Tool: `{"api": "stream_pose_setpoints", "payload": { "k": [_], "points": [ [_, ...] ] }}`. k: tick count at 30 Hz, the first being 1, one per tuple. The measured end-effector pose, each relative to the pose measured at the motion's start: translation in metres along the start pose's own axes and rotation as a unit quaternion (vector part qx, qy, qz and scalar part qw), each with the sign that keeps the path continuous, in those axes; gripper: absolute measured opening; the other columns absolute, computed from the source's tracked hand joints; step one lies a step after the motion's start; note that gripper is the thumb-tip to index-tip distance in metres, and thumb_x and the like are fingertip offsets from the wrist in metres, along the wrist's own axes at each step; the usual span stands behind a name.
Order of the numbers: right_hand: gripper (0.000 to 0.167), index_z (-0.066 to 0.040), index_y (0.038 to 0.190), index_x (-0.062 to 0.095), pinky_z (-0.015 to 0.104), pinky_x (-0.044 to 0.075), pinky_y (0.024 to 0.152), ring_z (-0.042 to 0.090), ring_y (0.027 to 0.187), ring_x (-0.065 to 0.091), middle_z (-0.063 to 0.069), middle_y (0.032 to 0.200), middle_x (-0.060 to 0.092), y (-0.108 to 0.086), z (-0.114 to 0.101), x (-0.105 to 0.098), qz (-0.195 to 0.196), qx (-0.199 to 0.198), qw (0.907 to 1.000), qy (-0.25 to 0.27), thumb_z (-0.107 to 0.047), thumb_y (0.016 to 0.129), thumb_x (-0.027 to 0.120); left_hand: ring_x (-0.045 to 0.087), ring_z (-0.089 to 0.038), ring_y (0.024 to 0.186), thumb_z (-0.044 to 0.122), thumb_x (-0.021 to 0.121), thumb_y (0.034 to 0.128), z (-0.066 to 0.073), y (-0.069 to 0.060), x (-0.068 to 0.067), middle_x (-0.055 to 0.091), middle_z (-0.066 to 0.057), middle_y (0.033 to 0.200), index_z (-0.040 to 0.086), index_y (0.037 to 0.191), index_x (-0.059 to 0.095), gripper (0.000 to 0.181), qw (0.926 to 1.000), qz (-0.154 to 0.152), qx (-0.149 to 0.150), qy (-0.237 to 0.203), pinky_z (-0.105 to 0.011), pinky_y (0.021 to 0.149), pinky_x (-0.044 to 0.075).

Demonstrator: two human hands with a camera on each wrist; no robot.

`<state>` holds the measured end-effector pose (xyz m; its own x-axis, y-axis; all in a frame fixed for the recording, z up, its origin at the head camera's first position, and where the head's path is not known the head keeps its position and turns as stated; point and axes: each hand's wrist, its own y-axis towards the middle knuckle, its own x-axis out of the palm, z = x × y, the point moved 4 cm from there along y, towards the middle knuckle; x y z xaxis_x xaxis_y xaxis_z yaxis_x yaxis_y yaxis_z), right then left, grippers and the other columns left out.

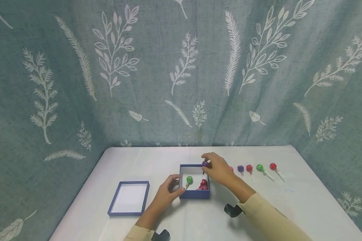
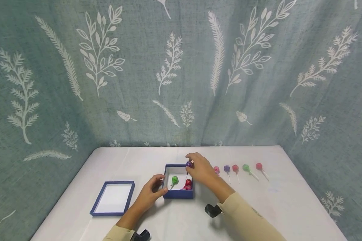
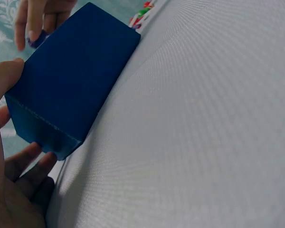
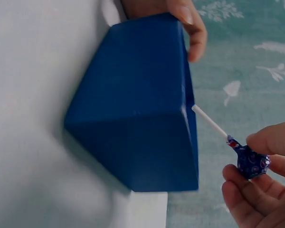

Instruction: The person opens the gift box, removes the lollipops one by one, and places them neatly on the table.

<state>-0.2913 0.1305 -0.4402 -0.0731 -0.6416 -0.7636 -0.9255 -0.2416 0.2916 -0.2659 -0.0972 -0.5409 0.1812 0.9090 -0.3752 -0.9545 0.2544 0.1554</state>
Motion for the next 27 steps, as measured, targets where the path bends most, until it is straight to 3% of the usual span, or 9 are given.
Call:
{"api": "stream_pose_setpoints", "payload": {
  "k": [11,17,27],
  "points": [
    [0.034,-0.005,0.119,0.061,0.041,0.057,0.08,0.021,0.09,0.068,0.006,0.106,0.062,-0.02,0.028,-0.026,0.051,0.043,0.9951,0.072,-0.01,0.086,0.072,0.051,-0.032,0.126,0.037,0.073,0.0861,0.001,-0.001,-0.001,0.057,-0.01,0.134,0.016,0.132,0.053,0.055,1.0,-0.001,0.002,0.004,-0.056,0.109,0.031],
    [0.033,-0.006,0.118,0.063,0.042,0.057,0.079,0.023,0.091,0.068,0.008,0.109,0.064,-0.034,0.052,-0.027,0.066,0.066,0.9935,0.065,-0.013,0.087,0.071,0.051,-0.033,0.126,0.031,0.073,0.0872,0.003,0.0,0.0,0.057,-0.011,0.134,0.015,0.132,0.053,0.051,0.9999,0.0,0.01,-0.004,-0.056,0.109,0.031],
    [0.032,-0.004,0.117,0.064,0.042,0.055,0.078,0.023,0.087,0.064,0.011,0.109,0.065,-0.069,0.082,-0.024,0.054,0.107,0.9915,0.05,-0.011,0.087,0.071,0.051,-0.032,0.126,0.034,0.073,0.0866,0.0,-0.003,-0.001,0.057,-0.011,0.134,0.017,0.132,0.053,0.052,0.9999,0.001,0.002,0.01,-0.057,0.109,0.03]
  ]
}}
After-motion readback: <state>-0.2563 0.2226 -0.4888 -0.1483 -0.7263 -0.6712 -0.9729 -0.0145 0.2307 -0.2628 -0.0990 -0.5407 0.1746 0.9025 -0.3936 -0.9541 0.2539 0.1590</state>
